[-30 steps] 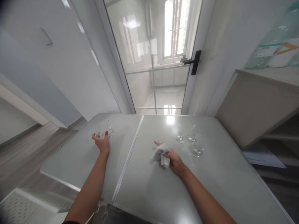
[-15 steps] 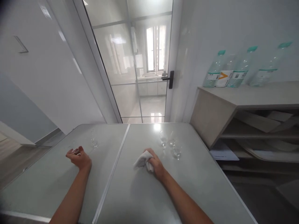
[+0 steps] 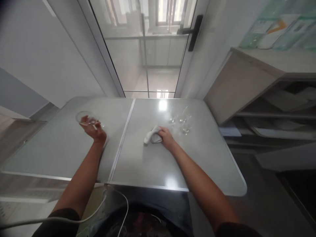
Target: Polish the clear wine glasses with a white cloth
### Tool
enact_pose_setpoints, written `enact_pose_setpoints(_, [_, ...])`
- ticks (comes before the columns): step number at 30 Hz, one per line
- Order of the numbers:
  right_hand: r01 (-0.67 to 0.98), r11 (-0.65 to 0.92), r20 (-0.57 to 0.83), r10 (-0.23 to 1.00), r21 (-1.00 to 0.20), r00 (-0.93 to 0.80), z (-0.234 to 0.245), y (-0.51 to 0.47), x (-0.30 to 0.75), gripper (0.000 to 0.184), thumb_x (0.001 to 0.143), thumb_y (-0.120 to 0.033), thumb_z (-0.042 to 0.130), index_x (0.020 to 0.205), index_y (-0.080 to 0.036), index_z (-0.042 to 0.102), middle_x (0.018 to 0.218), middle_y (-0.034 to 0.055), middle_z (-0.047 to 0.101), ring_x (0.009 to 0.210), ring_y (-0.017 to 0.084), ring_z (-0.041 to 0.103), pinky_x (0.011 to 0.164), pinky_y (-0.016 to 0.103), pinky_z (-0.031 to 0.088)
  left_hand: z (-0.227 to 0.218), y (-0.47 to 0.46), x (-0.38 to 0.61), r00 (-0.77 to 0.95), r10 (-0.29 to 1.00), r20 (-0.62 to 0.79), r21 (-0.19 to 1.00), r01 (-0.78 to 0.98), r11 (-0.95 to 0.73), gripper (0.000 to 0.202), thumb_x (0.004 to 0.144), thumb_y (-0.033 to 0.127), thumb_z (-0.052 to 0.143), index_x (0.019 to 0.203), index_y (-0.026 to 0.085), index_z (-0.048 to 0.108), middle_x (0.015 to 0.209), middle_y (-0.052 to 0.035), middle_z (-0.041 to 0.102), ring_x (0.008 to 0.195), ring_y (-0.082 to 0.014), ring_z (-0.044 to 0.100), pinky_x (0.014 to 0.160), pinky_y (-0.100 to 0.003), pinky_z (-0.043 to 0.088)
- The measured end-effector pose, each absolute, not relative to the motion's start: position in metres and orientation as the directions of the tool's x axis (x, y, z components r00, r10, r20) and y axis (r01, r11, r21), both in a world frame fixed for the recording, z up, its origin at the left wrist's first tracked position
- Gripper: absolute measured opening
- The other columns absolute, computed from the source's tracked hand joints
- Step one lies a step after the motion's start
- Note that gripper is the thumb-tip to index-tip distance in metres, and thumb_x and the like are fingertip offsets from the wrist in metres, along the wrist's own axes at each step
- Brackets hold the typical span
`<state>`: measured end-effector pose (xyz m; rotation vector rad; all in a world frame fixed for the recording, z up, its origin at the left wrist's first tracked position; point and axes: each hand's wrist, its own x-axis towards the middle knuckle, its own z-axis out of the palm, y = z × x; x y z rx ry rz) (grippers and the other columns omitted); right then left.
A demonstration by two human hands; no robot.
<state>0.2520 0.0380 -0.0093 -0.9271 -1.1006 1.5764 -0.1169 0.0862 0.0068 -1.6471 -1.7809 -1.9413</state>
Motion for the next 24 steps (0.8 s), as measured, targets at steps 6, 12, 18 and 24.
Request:
enact_pose_setpoints(6, [-0.318,-0.178,-0.184,0.983,-0.931,-0.011,0.001,0.036,0.248,0.028,0.069,-0.035,0.075,0.091,-0.023,0.061,0.069,-0.0057,0.056,0.060,0.013,0.047,0.054,0.024,0.034,-0.007,0.065,-0.031,0.188,0.670,0.718,0.446,0.615,-0.651,0.061,0.091,0.059,0.068,0.131,0.016,0.053,0.093,-0.0071,0.069,0.082,-0.0206,0.068,0.082,-0.034,0.056])
enact_pose_setpoints(12, [-0.204,-0.184,-0.180,0.983,-0.962,-0.038,-0.002,0.034,0.250,0.030,0.073,-0.034,0.071,0.095,-0.026,0.052,0.065,-0.0077,0.055,0.056,0.013,0.045,0.052,0.024,0.031,-0.002,0.058,-0.016,0.567,0.701,0.432,0.689,0.294,-0.662,0.052,0.090,0.056,0.072,0.125,0.019,0.059,0.084,-0.0013,0.067,0.065,-0.0132,0.060,0.065,-0.026,0.051])
enact_pose_setpoints(18, [0.084,0.012,0.017,0.998,-0.996,0.062,-0.003,0.033,0.258,0.023,0.066,-0.019,0.061,0.086,-0.024,0.048,0.087,-0.0028,0.063,0.074,0.015,0.053,0.062,0.025,0.040,-0.002,0.060,-0.018,0.544,0.746,0.383,0.743,0.299,-0.599,0.050,0.092,0.054,0.070,0.127,0.020,0.058,0.084,-0.0001,0.065,0.066,-0.0128,0.058,0.064,-0.024,0.049])
enact_pose_setpoints(24, [0.272,-0.056,-0.087,0.991,-0.961,-0.105,0.005,0.034,0.269,0.028,0.074,-0.031,0.073,0.100,-0.022,0.065,0.080,-0.0015,0.063,0.077,0.019,0.057,0.069,0.030,0.042,-0.008,0.061,-0.018,0.557,0.640,0.529,0.431,0.473,-0.769,0.057,0.091,0.059,0.070,0.128,0.018,0.059,0.077,0.0005,0.068,0.063,-0.0141,0.064,0.063,-0.025,0.048])
